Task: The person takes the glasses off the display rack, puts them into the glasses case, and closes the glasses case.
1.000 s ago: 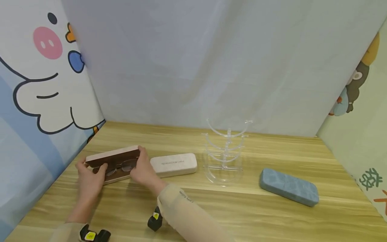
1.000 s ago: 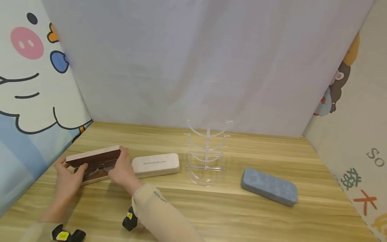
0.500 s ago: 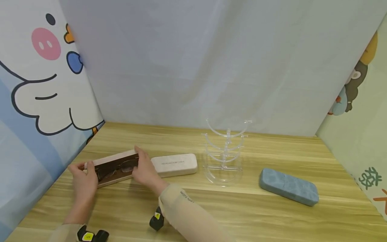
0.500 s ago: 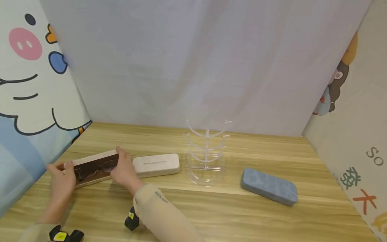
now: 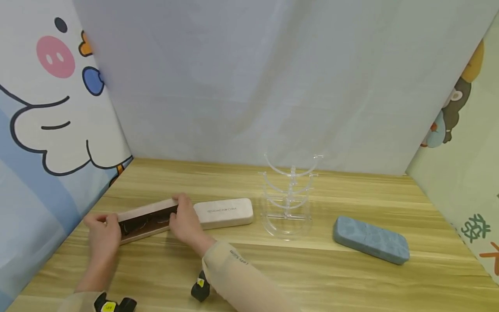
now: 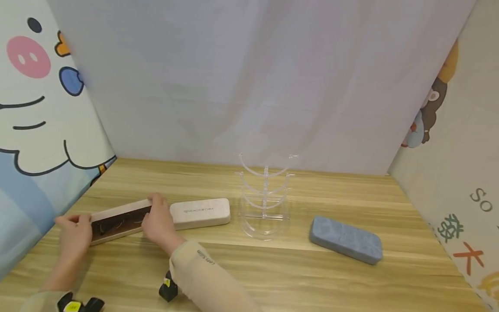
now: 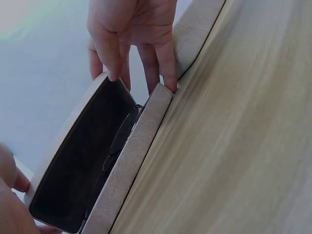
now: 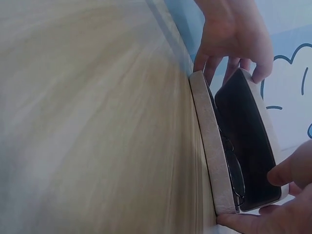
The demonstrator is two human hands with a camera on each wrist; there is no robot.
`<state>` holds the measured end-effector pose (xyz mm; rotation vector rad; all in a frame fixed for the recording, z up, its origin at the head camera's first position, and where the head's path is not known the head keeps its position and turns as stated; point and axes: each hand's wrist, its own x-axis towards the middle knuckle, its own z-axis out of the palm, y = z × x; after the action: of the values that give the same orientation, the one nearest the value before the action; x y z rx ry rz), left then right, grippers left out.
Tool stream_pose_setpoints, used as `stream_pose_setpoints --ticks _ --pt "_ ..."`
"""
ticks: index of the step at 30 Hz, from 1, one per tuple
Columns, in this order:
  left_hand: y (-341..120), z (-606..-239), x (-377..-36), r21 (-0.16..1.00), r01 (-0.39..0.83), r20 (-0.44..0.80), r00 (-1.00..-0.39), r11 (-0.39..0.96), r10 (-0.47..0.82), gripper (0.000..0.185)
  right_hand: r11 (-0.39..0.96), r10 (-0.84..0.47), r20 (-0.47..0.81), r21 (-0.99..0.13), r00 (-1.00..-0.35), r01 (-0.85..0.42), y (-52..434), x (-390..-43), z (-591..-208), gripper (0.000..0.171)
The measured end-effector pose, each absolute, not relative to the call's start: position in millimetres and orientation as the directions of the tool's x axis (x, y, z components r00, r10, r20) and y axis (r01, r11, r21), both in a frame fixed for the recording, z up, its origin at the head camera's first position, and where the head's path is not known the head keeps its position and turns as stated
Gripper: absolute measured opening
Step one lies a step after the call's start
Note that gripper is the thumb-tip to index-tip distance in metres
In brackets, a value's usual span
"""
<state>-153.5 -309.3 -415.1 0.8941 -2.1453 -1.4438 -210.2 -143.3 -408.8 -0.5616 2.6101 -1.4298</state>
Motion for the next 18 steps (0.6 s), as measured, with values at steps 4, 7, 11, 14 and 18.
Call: stream_pose_setpoints --ticks 4,7,11,14,18 --pt "-309.8 -414.3 -152.5 0.924 -0.302 -0.041 -0.684 0.233 -0.728 0.027 0.494 -0.350 0.091 -0.828 -0.932 -0.266 -143.6 -210.4 -409.8 0.028" --pt "-311.2 -414.9 -152.0 0.920 -0.319 -0.053 -0.678 0.228 -0.733 0.021 0.513 -0.335 0.107 -0.812 -0.936 -0.277 -143.3 -209.7 -409.8 0.021" --pt "-310.5 -417.1 -153.1 0.904 -0.329 -0.027 -0.679 0.271 -0.734 0.026 0.545 -0.325 0.096 -0.794 -0.941 -0.269 -142.9 -207.9 -410.6 0.010" --pt "-308.0 -418.7 -154.4 0.878 -0.331 0.023 -0.693 0.346 -0.721 0.036 0.552 -0.323 0.072 -0.795 -0.944 -0.250 -143.1 -206.7 -411.7 0.009" --pt "-305.6 -420.9 -154.5 0.833 -0.344 0.057 -0.726 0.434 -0.685 0.041 0.544 -0.331 0.053 -0.805 -0.942 -0.237 -143.0 -204.3 -413.4 0.013"
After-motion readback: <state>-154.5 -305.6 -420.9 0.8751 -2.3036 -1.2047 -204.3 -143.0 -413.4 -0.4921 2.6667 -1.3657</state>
